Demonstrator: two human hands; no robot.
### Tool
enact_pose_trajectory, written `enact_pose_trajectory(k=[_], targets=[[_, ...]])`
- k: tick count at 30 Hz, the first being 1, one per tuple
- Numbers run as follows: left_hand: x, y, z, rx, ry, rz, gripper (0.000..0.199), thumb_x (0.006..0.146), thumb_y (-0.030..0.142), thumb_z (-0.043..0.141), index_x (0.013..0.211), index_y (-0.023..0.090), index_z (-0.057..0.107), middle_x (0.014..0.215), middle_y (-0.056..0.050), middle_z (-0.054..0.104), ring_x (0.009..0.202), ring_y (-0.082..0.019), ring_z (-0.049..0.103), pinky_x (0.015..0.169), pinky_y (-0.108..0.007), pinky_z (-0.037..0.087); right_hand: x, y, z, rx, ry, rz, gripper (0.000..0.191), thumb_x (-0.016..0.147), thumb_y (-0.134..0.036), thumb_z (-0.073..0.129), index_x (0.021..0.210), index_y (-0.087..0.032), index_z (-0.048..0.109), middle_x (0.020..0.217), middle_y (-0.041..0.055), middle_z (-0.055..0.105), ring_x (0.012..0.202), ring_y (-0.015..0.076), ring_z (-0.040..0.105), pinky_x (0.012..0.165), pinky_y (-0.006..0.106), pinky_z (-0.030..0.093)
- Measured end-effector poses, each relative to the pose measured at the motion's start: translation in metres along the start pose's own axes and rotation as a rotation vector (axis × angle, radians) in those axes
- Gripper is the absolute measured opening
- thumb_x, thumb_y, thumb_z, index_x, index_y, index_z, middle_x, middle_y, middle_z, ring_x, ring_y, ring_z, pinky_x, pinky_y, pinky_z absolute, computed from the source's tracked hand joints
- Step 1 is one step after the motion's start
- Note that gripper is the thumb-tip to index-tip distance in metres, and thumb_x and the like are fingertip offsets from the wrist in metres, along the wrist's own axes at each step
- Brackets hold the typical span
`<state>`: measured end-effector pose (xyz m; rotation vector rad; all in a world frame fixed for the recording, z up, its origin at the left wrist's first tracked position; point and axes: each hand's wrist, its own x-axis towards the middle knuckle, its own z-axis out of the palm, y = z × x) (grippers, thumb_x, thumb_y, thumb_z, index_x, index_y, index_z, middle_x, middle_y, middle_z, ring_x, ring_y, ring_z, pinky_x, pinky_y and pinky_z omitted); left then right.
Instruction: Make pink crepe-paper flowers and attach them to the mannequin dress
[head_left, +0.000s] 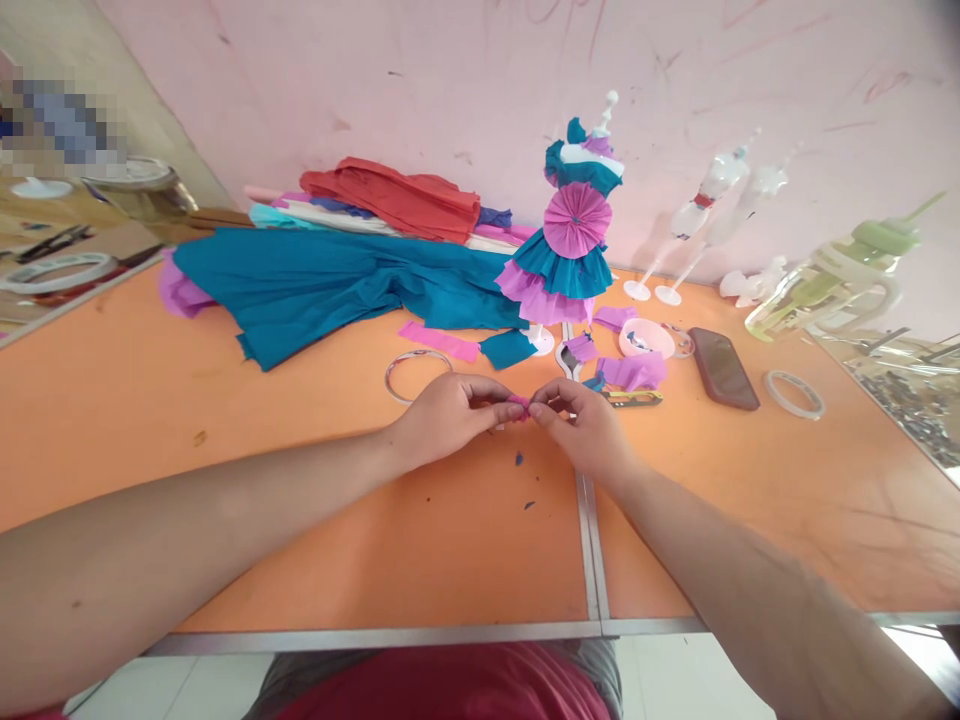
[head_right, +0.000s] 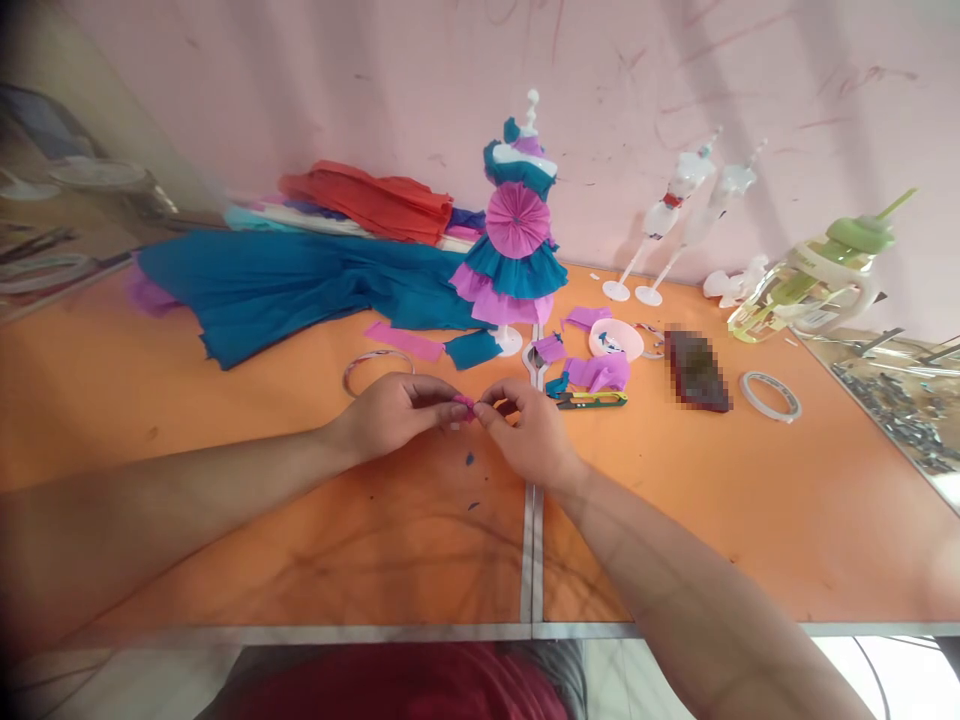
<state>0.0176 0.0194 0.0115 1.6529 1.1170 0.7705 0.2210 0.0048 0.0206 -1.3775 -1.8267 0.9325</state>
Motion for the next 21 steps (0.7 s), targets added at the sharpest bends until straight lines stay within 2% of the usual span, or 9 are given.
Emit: enact_pose_trajectory(k=[3, 5, 9, 11, 14, 21], targets=[[0.001, 0.000, -0.001, 0.010, -0.001, -0.007, 0.037, 0.083, 0.053, 0.071, 0.094, 0.018, 0.079, 0.092, -0.003, 0.079, 0.086, -0.025, 0.071, 0.081, -0.034, 0.055, -0.002, 0.000, 0.001, 0.005, 0.008, -0.041, 0.016, 0.089, -0.038, 0.062, 0.095, -0.023, 0.063, 0.103, 0.0047, 0.071, 0.088, 0.0196, 0.067, 0.068, 0.032, 0.053], [0.001, -0.002, 0.000, 0.022, -0.010, -0.011, 0.037, 0.084, 0.052, 0.070, 0.096, 0.019, 0.079, 0.094, -0.003, 0.079, 0.090, -0.025, 0.070, 0.083, -0.034, 0.054, -0.004, 0.001, -0.001, -0.045, 0.025, -0.148, 0.021, 0.088, -0.038, 0.064, 0.105, -0.024, 0.064, 0.111, 0.0052, 0.069, 0.092, 0.0195, 0.067, 0.065, 0.030, 0.054], [0.003, -0.009, -0.001, 0.037, -0.040, 0.021, 0.039, 0.086, 0.054, 0.068, 0.097, 0.018, 0.079, 0.098, -0.004, 0.079, 0.098, -0.027, 0.071, 0.088, -0.035, 0.053, -0.004, 0.007, -0.006, -0.297, 0.066, -0.474, 0.014, 0.094, -0.034, 0.063, 0.100, -0.027, 0.074, 0.109, 0.0035, 0.070, 0.099, 0.0189, 0.064, 0.085, 0.033, 0.053], [0.004, -0.012, -0.003, 0.009, -0.068, 0.037, 0.039, 0.085, 0.053, 0.069, 0.098, 0.018, 0.079, 0.101, -0.005, 0.079, 0.100, -0.027, 0.071, 0.091, -0.035, 0.053, -0.004, 0.010, -0.007, -0.392, 0.122, -0.573, 0.015, 0.096, -0.030, 0.062, 0.099, -0.027, 0.076, 0.106, 0.0025, 0.072, 0.096, 0.0177, 0.063, 0.090, 0.033, 0.051], [0.004, -0.014, -0.005, -0.044, -0.118, 0.031, 0.039, 0.084, 0.053, 0.071, 0.101, 0.019, 0.078, 0.105, -0.006, 0.079, 0.103, -0.027, 0.070, 0.093, -0.035, 0.053, -0.004, 0.012, -0.009, -0.466, 0.174, -0.621, 0.016, 0.097, -0.026, 0.061, 0.097, -0.026, 0.077, 0.102, 0.0020, 0.073, 0.092, 0.0167, 0.063, 0.087, 0.031, 0.050], [0.003, -0.014, -0.002, 0.022, -0.122, 0.029, 0.037, 0.086, 0.051, 0.067, 0.100, 0.019, 0.079, 0.103, -0.005, 0.079, 0.102, -0.028, 0.070, 0.091, -0.035, 0.052, -0.007, 0.007, -0.010, -0.559, 0.130, -0.612, 0.014, 0.094, -0.031, 0.064, 0.094, -0.025, 0.077, 0.105, 0.0013, 0.072, 0.095, 0.0170, 0.063, 0.085, 0.029, 0.050]])
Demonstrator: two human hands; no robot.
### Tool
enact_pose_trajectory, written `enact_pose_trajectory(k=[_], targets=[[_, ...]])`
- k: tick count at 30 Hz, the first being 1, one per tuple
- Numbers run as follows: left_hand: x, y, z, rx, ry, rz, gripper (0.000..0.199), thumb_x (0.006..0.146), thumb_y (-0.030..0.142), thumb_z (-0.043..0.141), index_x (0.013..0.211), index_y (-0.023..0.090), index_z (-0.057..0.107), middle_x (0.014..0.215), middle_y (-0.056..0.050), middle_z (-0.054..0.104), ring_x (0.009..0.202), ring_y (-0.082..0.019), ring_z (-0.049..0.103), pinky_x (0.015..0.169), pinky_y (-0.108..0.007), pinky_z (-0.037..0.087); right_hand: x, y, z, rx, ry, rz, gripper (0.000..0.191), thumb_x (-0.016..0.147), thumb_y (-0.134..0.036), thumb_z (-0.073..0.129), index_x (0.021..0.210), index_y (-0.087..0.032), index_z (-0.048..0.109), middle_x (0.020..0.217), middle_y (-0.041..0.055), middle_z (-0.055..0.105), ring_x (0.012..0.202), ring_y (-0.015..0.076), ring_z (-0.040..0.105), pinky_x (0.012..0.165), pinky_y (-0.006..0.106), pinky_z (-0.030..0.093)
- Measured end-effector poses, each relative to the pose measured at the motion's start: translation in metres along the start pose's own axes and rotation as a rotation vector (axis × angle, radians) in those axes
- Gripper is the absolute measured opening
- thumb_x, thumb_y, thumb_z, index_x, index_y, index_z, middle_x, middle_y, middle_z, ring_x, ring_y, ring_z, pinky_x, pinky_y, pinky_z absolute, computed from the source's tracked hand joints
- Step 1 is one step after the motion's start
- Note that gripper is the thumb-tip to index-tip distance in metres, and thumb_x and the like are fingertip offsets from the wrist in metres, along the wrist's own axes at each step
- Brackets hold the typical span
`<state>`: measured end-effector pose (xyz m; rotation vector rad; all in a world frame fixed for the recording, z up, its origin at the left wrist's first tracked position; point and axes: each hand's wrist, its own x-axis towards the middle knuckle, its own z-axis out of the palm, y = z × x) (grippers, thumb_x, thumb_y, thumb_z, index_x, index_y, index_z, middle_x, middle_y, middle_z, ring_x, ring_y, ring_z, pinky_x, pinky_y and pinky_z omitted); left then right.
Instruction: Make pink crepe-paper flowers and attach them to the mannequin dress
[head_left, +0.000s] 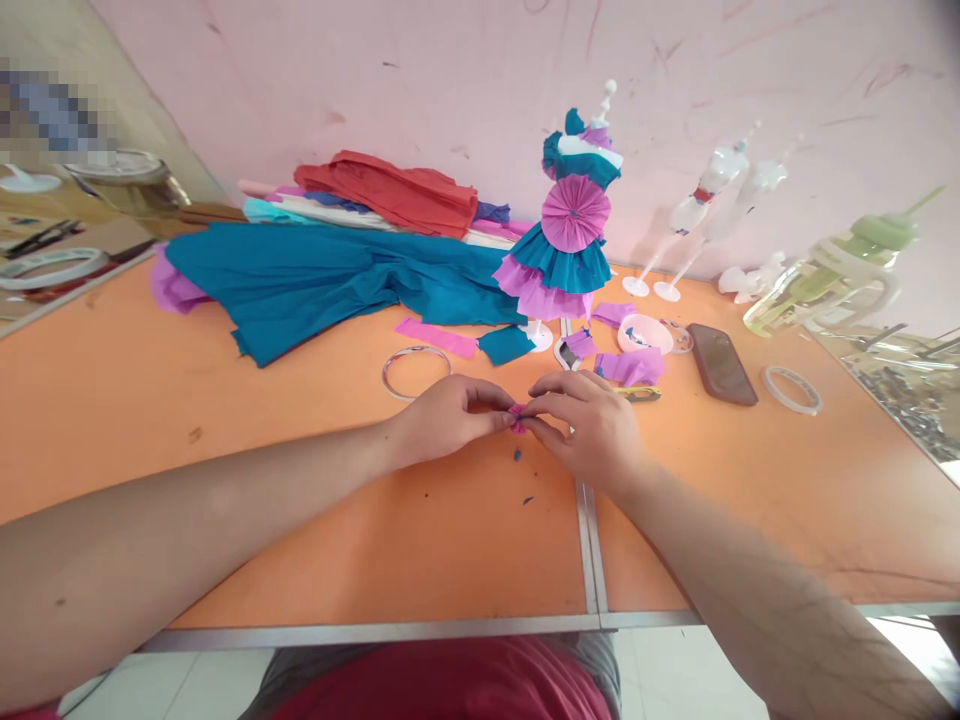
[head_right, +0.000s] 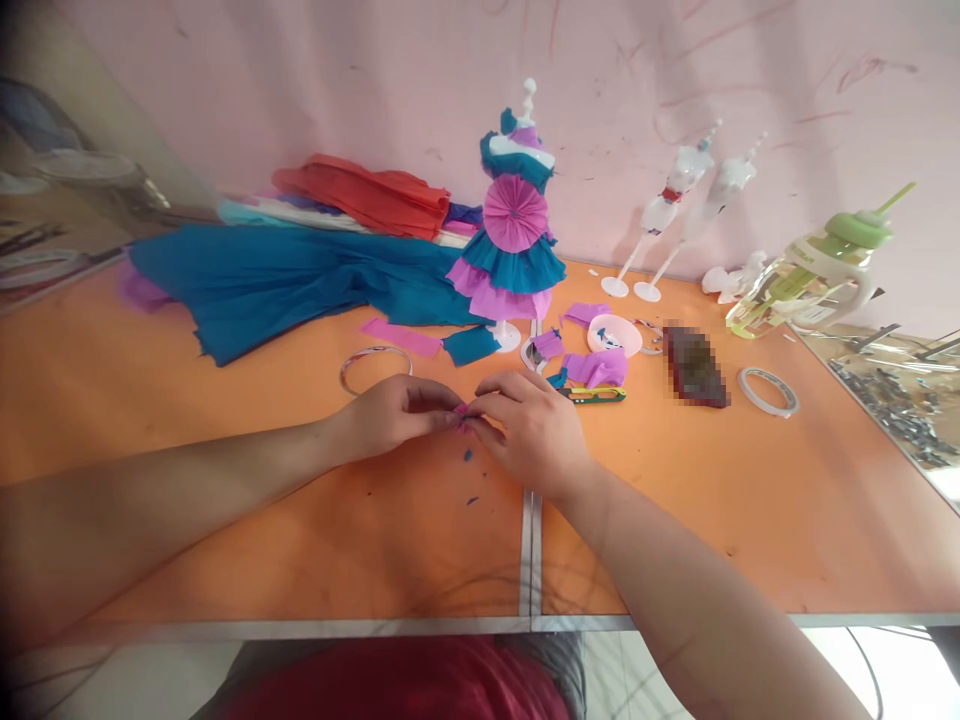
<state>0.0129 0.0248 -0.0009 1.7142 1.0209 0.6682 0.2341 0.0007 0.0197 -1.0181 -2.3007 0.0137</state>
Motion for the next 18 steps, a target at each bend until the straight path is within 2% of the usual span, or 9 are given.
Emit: enact_pose_trajectory(k=[5, 10, 14, 18], targets=[[0.000, 0.001, 0.000, -0.011, 0.000, -0.017, 0.032, 0.084, 0.049, 0.069, 0.096, 0.020, 0.079, 0.103, -0.004, 0.079, 0.103, -0.028, 0.071, 0.091, -0.035, 0.052, -0.001, 0.001, 0.001, -0.064, -0.022, -0.048, 0.021, 0.099, -0.032, 0.057, 0.097, -0.024, 0.076, 0.107, 0.0011, 0.073, 0.094, 0.0158, 0.064, 0.082, 0.028, 0.049], [-0.002, 0.004, 0.000, -0.032, -0.029, -0.007, 0.035, 0.085, 0.048, 0.068, 0.099, 0.018, 0.078, 0.104, -0.004, 0.079, 0.102, -0.026, 0.070, 0.091, -0.034, 0.053, 0.000, 0.000, 0.004, -0.177, -0.122, -0.078, 0.023, 0.103, -0.027, 0.048, 0.107, -0.021, 0.070, 0.115, 0.0044, 0.071, 0.095, 0.0176, 0.063, 0.078, 0.031, 0.048], [-0.004, 0.008, 0.003, 0.041, -0.017, 0.010, 0.028, 0.078, 0.042, 0.075, 0.095, 0.019, 0.076, 0.100, -0.003, 0.079, 0.097, -0.024, 0.071, 0.088, -0.033, 0.054, 0.000, -0.002, 0.009, -0.268, -0.179, -0.102, 0.022, 0.101, -0.017, 0.046, 0.111, -0.019, 0.065, 0.123, 0.0062, 0.067, 0.098, 0.0181, 0.062, 0.075, 0.030, 0.048], [-0.006, 0.016, 0.006, 0.138, -0.006, 0.008, 0.024, 0.084, 0.039, 0.068, 0.095, 0.019, 0.076, 0.099, -0.003, 0.079, 0.095, -0.024, 0.071, 0.085, -0.034, 0.054, 0.001, -0.003, 0.014, -0.344, -0.223, -0.114, 0.021, 0.098, -0.012, 0.045, 0.106, -0.015, 0.064, 0.120, 0.0082, 0.066, 0.090, 0.0184, 0.062, 0.064, 0.031, 0.045]])
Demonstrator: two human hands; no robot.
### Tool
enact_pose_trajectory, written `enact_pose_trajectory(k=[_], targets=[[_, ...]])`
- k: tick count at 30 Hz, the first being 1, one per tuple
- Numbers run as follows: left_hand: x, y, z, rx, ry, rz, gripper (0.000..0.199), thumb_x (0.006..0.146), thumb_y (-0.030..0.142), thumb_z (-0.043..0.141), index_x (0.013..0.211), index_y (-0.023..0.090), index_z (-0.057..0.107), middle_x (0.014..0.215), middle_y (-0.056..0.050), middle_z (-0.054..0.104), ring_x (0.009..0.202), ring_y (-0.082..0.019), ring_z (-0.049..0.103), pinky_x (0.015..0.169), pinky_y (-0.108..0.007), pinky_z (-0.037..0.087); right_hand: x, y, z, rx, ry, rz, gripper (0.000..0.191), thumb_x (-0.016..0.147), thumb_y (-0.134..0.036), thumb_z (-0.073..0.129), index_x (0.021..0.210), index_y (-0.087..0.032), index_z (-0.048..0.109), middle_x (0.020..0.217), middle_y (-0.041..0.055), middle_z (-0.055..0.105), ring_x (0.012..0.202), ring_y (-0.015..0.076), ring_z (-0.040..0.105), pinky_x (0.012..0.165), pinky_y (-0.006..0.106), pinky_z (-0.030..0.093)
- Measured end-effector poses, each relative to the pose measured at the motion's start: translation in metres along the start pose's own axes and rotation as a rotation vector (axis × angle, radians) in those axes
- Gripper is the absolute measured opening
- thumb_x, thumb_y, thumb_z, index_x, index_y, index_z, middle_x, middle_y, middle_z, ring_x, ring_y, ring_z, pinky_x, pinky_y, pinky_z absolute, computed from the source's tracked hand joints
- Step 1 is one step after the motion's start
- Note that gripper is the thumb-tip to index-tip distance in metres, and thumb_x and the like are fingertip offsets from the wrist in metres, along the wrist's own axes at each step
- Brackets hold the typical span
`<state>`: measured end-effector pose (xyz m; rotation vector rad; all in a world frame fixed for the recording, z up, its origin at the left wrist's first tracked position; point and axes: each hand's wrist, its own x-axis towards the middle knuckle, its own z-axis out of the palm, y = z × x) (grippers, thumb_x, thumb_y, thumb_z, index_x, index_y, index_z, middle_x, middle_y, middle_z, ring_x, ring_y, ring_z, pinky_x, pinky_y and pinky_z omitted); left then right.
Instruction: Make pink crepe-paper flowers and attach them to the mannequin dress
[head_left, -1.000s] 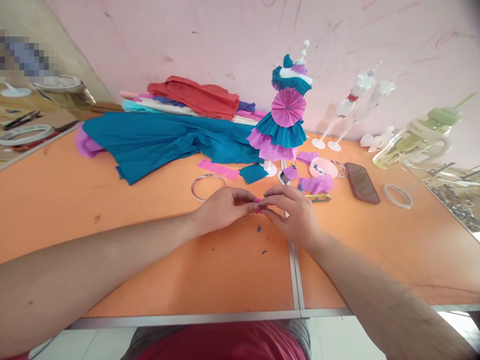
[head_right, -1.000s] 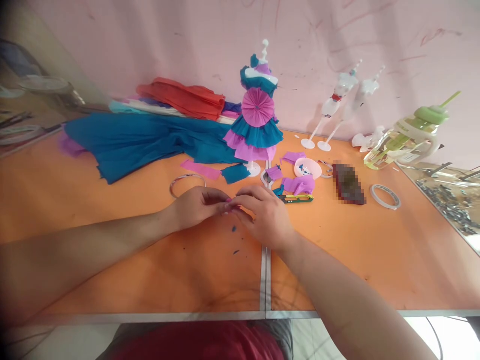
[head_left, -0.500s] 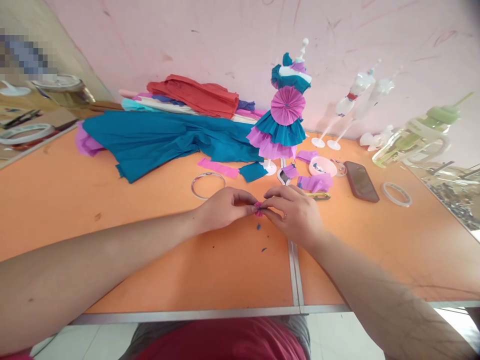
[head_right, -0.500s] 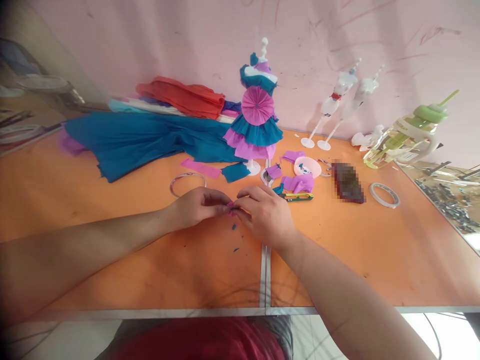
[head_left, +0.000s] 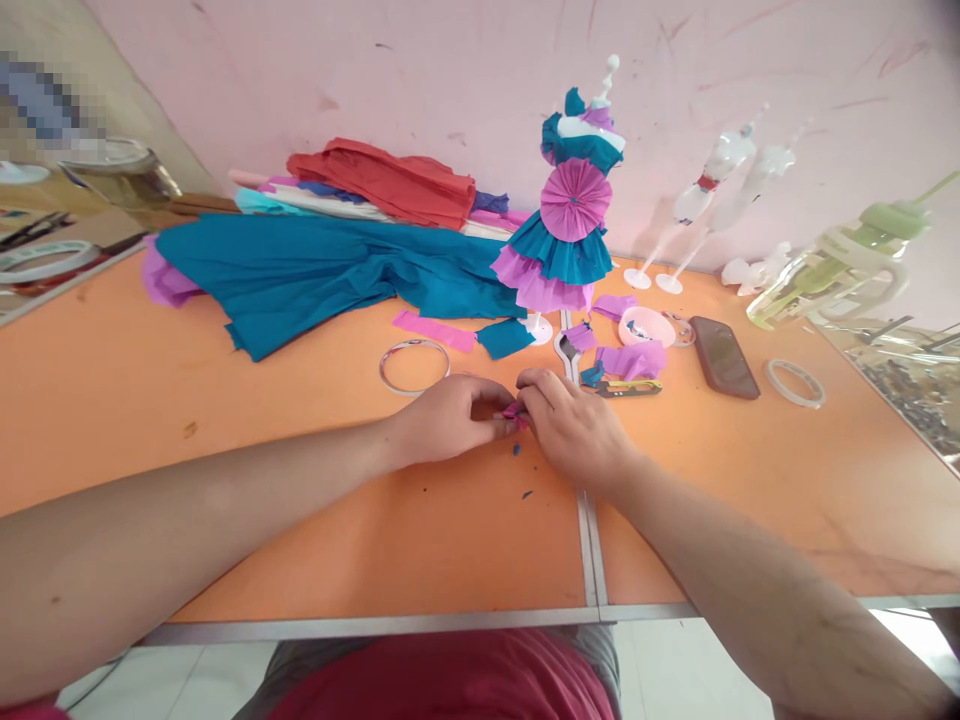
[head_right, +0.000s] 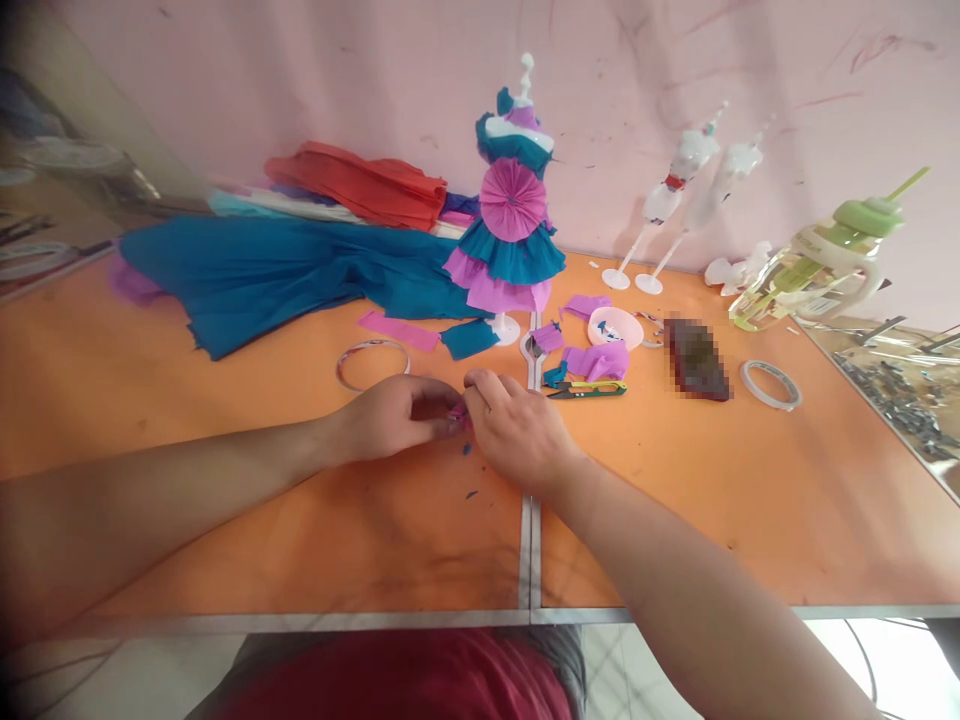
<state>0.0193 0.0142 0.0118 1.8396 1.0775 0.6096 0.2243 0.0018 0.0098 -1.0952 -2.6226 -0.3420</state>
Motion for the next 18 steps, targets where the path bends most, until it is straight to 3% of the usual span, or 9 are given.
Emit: enact_pose_trajectory(k=[3, 6, 10, 13, 18], targets=[[0.000, 0.002, 0.000, 0.056, 0.091, 0.001, 0.030, 0.084, 0.045, 0.068, 0.098, 0.019, 0.075, 0.103, -0.005, 0.077, 0.100, -0.027, 0.070, 0.090, -0.038, 0.054, 0.001, 0.001, 0.000, 0.023, 0.051, 0.087, 0.020, 0.099, -0.014, 0.045, 0.104, -0.017, 0.063, 0.117, 0.0078, 0.066, 0.088, 0.0180, 0.062, 0.061, 0.030, 0.043], [0.003, -0.002, 0.000, 0.065, 0.215, 0.023, 0.045, 0.077, 0.051, 0.075, 0.109, 0.019, 0.074, 0.114, -0.009, 0.074, 0.110, -0.029, 0.067, 0.099, -0.042, 0.052, 0.001, 0.003, -0.002, 0.181, 0.198, 0.255, 0.017, 0.102, -0.024, 0.046, 0.104, -0.019, 0.062, 0.113, 0.0077, 0.065, 0.086, 0.0162, 0.063, 0.065, 0.028, 0.046], [0.006, -0.005, 0.004, -0.031, 0.201, 0.026, 0.046, 0.076, 0.053, 0.077, 0.110, 0.022, 0.074, 0.118, -0.007, 0.073, 0.114, -0.029, 0.066, 0.102, -0.041, 0.051, 0.002, -0.001, -0.005, 0.411, 0.319, 0.433, 0.013, 0.097, -0.031, 0.054, 0.095, -0.021, 0.063, 0.108, 0.0044, 0.063, 0.067, 0.0100, 0.060, 0.062, 0.027, 0.047], [0.006, -0.003, 0.007, -0.116, 0.195, 0.063, 0.039, 0.078, 0.051, 0.076, 0.105, 0.023, 0.076, 0.116, -0.004, 0.075, 0.114, -0.028, 0.066, 0.103, -0.038, 0.050, 0.005, -0.008, -0.005, 0.435, 0.353, 0.478, 0.012, 0.092, -0.031, 0.060, 0.089, -0.021, 0.064, 0.104, 0.0030, 0.065, 0.064, 0.0096, 0.057, 0.059, 0.026, 0.044], [0.004, 0.001, 0.008, -0.205, 0.209, 0.039, 0.037, 0.087, 0.053, 0.066, 0.103, 0.021, 0.077, 0.116, -0.006, 0.074, 0.102, -0.025, 0.069, 0.090, -0.034, 0.055, 0.008, -0.013, -0.011, 0.541, 0.299, 0.517, 0.016, 0.093, -0.033, 0.059, 0.090, -0.022, 0.069, 0.101, 0.0027, 0.069, 0.061, 0.0096, 0.056, 0.062, 0.027, 0.047]])
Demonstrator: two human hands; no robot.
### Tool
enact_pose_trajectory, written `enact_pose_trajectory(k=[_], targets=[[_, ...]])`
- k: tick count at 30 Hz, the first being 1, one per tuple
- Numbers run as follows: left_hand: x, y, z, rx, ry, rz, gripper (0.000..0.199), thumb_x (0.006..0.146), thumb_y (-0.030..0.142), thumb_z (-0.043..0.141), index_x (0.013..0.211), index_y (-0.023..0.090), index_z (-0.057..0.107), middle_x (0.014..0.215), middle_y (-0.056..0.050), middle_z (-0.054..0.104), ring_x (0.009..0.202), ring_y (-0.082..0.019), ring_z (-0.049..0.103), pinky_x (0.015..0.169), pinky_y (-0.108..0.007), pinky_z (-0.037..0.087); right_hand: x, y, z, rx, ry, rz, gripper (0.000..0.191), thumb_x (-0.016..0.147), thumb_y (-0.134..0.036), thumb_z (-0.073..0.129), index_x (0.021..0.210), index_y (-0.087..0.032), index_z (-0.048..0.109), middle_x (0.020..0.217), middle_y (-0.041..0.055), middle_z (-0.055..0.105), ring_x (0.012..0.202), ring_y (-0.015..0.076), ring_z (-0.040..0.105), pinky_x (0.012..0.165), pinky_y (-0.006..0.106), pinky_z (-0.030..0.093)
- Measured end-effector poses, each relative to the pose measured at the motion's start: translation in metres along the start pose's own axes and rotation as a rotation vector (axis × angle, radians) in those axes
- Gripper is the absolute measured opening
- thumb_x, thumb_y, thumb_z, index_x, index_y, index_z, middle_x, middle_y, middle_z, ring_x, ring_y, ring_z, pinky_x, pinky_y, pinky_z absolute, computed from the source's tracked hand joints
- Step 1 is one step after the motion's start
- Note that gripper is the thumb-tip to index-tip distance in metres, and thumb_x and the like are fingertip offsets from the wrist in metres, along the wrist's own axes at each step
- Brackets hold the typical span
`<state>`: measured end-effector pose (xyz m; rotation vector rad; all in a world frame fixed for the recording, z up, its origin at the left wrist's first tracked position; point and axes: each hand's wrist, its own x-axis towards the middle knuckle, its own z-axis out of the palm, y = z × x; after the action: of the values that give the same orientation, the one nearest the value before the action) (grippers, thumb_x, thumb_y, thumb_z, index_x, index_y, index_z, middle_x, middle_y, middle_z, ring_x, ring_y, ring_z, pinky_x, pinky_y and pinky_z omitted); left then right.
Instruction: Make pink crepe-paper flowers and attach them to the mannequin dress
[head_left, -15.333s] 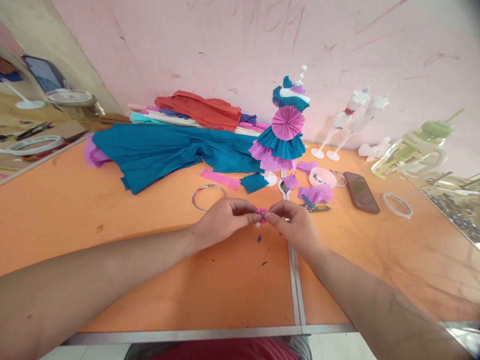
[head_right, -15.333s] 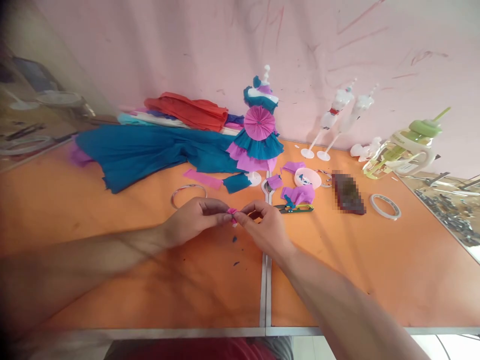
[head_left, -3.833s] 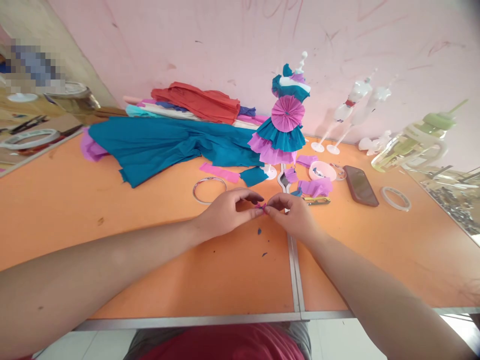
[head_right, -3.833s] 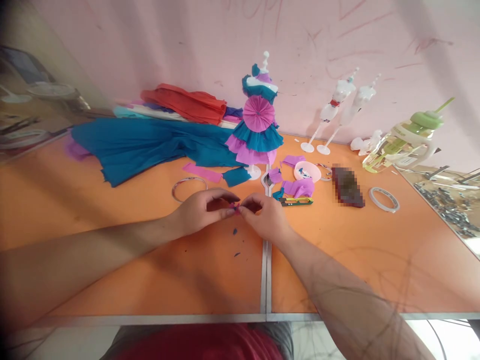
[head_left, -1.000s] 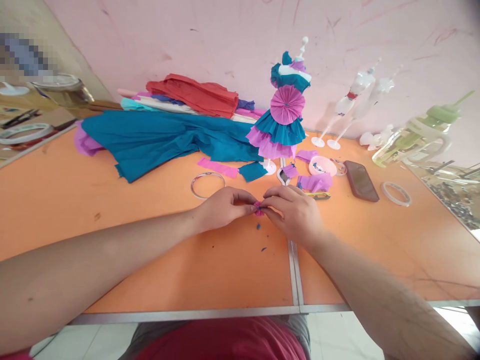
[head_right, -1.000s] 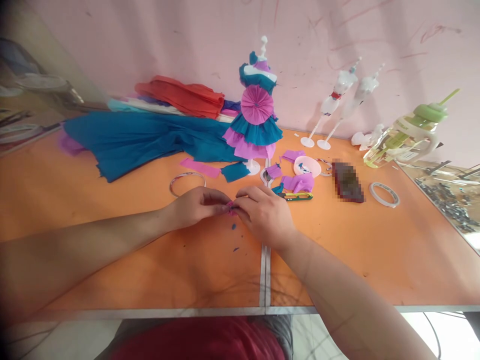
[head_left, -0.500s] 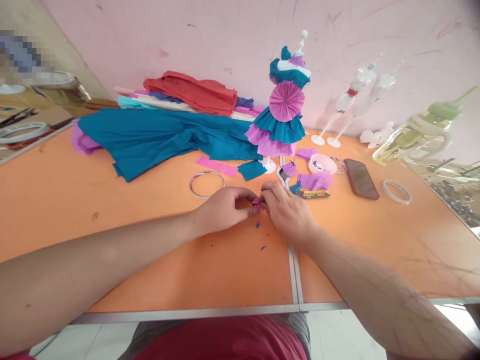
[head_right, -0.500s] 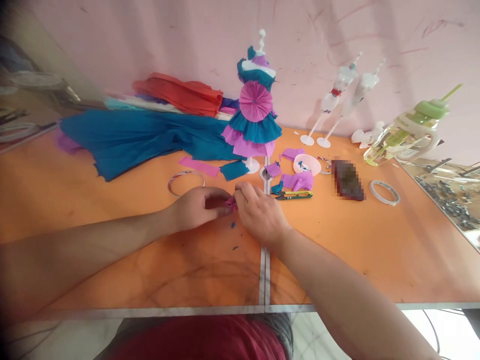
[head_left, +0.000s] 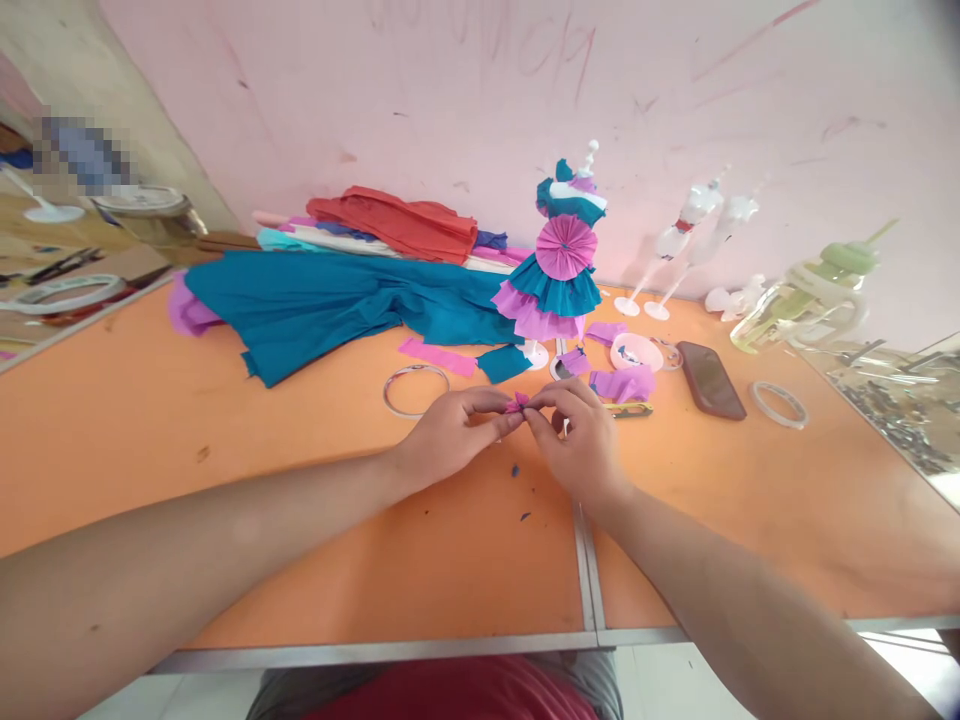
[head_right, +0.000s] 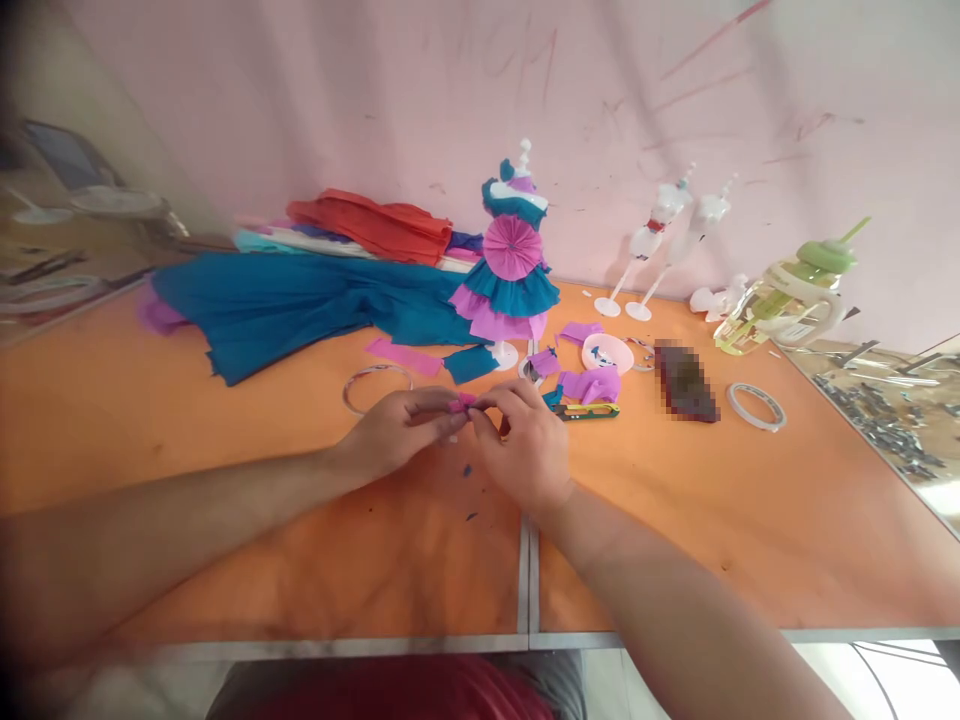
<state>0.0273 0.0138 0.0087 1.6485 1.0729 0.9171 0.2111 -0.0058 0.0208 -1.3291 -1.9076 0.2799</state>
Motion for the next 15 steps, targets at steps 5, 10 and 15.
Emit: enact_pose_trajectory(k=[5, 10, 15], targets=[[-0.001, 0.002, -0.005, 0.053, -0.043, 0.044, 0.031, 0.091, 0.044, 0.064, 0.099, 0.018, 0.076, 0.105, -0.008, 0.076, 0.093, -0.023, 0.069, 0.087, -0.034, 0.054, 0.003, 0.004, -0.011, 0.067, 0.036, 0.025, 0.015, 0.090, -0.034, 0.061, 0.096, -0.022, 0.067, 0.098, 0.0035, 0.069, 0.068, 0.0136, 0.058, 0.061, 0.029, 0.047], [-0.004, 0.003, -0.007, 0.157, -0.106, 0.186, 0.018, 0.090, 0.032, 0.062, 0.087, 0.020, 0.075, 0.097, -0.006, 0.077, 0.100, -0.024, 0.069, 0.092, -0.034, 0.052, 0.008, 0.011, -0.017, 0.158, -0.210, 0.000, 0.025, 0.089, -0.035, 0.061, 0.110, -0.024, 0.070, 0.104, 0.0047, 0.074, 0.092, 0.0198, 0.063, 0.068, 0.031, 0.050], [-0.002, 0.002, -0.006, 0.180, -0.057, 0.149, 0.025, 0.089, 0.041, 0.065, 0.093, 0.019, 0.075, 0.101, -0.008, 0.076, 0.101, -0.026, 0.069, 0.091, -0.036, 0.053, 0.006, 0.013, -0.012, 0.231, -0.211, 0.138, 0.017, 0.085, -0.039, 0.066, 0.086, -0.022, 0.071, 0.090, 0.0028, 0.073, 0.079, 0.0180, 0.060, 0.065, 0.031, 0.047]])
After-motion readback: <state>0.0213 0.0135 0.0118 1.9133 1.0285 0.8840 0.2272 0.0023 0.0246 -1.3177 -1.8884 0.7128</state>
